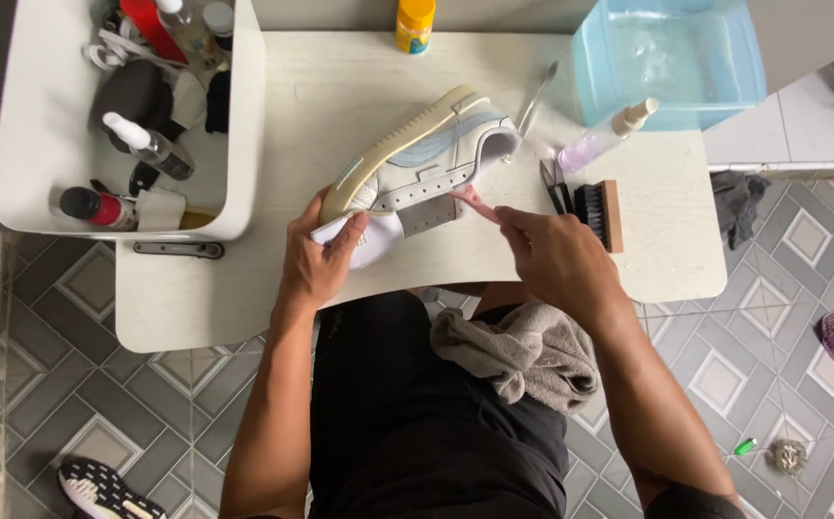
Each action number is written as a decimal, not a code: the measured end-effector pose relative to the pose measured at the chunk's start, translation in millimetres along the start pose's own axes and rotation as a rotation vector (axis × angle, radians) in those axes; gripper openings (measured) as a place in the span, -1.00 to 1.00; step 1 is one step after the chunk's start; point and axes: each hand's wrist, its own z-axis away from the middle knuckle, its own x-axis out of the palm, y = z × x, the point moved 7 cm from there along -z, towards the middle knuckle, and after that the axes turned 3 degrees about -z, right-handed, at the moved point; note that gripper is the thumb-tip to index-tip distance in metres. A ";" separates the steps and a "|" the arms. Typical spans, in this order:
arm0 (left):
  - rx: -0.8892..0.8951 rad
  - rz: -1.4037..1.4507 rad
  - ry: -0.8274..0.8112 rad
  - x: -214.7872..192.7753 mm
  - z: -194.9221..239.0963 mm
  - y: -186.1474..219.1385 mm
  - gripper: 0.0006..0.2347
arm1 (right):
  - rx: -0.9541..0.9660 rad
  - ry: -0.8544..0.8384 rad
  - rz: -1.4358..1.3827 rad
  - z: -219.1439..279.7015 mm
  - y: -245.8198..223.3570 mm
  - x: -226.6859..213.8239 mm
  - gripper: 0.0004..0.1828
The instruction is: The person cleans a white sneaker on a table using a small brush, a cloth, and a pink long-handled brush. They scrub the shoe's upper and wipe it with a cloth, repeating the process across the surface.
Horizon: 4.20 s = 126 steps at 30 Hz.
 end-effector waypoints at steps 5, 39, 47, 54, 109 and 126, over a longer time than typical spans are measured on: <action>0.031 -0.015 -0.002 -1.8 1.4 10.0 -0.56 | -0.035 -0.224 -0.046 13.1 -26.0 -15.4 -0.63; 0.070 -0.022 -0.017 -4.2 3.3 29.7 -0.59 | 0.034 -0.149 -0.036 29.4 -30.8 6.2 -0.61; 0.075 -0.023 -0.028 -3.0 1.4 29.6 -0.58 | 0.034 -0.040 0.013 22.3 -10.3 9.6 -0.61; 0.079 -0.010 -0.039 -2.3 3.0 25.8 -0.59 | 0.036 -0.081 -0.017 24.8 -18.1 -6.8 -0.59; 0.065 0.049 0.021 -4.2 4.5 -24.1 -0.61 | 0.143 0.698 -0.397 101.6 125.5 -12.5 -0.72; 0.086 0.046 0.019 -4.2 5.7 -16.0 -0.63 | -0.256 -0.482 -0.505 80.0 6.7 85.4 -0.76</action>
